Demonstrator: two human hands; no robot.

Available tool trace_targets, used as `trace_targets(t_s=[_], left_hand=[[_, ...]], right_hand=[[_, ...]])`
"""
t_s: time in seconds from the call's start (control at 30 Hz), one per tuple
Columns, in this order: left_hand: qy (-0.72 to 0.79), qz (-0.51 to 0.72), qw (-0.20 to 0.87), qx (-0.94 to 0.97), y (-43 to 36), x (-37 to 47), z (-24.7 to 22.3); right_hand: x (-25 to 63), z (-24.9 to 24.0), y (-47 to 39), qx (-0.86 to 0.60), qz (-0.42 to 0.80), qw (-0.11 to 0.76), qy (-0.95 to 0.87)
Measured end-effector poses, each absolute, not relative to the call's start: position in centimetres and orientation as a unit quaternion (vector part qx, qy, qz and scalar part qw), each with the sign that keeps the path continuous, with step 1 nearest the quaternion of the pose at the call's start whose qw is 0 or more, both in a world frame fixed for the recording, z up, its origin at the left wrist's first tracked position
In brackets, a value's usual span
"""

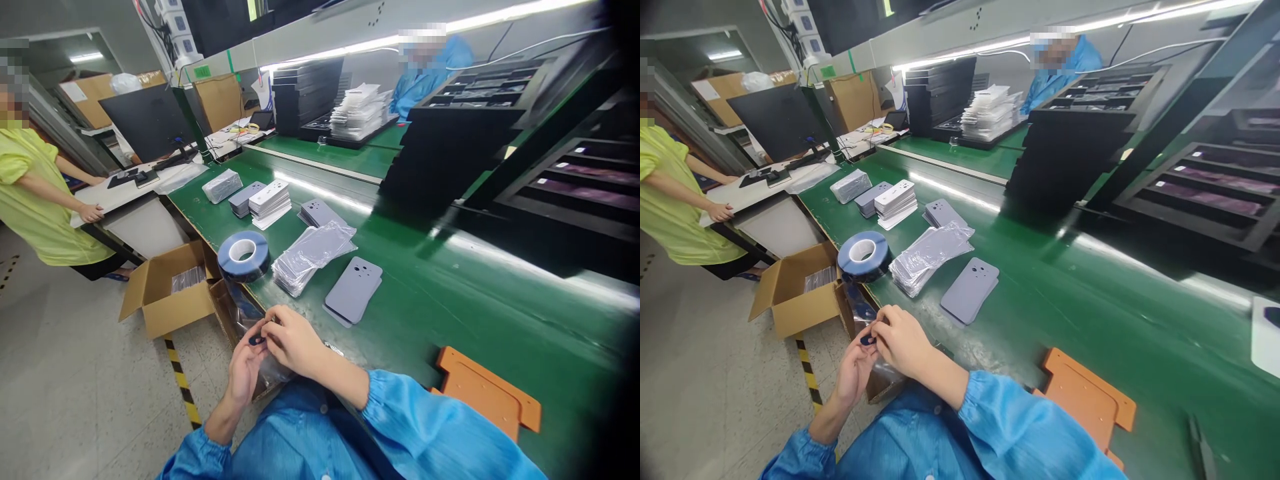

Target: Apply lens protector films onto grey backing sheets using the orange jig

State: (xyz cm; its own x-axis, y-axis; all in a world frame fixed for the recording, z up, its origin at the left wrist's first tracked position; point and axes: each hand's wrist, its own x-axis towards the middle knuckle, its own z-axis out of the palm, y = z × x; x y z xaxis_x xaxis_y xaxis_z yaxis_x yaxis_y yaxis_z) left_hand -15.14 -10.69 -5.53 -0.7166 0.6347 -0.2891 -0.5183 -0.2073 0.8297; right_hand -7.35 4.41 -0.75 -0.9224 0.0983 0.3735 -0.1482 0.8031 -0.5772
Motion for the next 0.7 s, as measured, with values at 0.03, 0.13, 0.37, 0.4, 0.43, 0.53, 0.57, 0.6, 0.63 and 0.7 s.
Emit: trace_targets(t_s=[0.03,0.13,0.37,0.4,0.43,0.53,0.57,0.6,0.63,0.7], left_hand=[[0.511,0.776,0.365,0.056,-11.0,-15.1,-5.9],[0.528,0.771,0.352,0.047,-12.0,-14.7,-7.3],[0.578,0.732,0.353,0.075,-13.8,-14.2,-8.2],[0.586,0.722,0.356,0.098,-13.7,-14.1,-7.9],[0.594,0.711,0.356,0.124,-13.6,-13.9,-7.5],[0.618,0.671,0.356,0.201,-13.3,-13.3,-6.4],[0.623,0.655,0.364,0.224,-13.3,-13.1,-6.0],[0.628,0.635,0.377,0.246,-13.3,-12.8,-5.7],[0.635,0.611,0.391,0.266,-13.3,-12.6,-5.4],[0.661,0.551,0.409,0.303,-13.4,-12.3,-4.8]], right_hand=[[-7.1,-0.6,4.5,0.018,0.309,0.196,-0.93],[-6.1,0.0,4.7,0.029,0.31,0.191,-0.931],[-2.0,2.0,6.7,-0.022,0.395,0.161,-0.904],[-1.3,2.3,7.1,-0.035,0.404,0.155,-0.901],[-0.5,2.6,7.5,-0.05,0.41,0.152,-0.898],[1.8,3.4,8.4,-0.091,0.419,0.171,-0.887],[2.6,3.5,8.6,-0.1,0.422,0.186,-0.882],[3.3,3.6,8.8,-0.107,0.425,0.203,-0.875],[4.0,3.7,9.0,-0.116,0.43,0.218,-0.869],[5.6,3.7,9.5,-0.149,0.44,0.235,-0.854]])
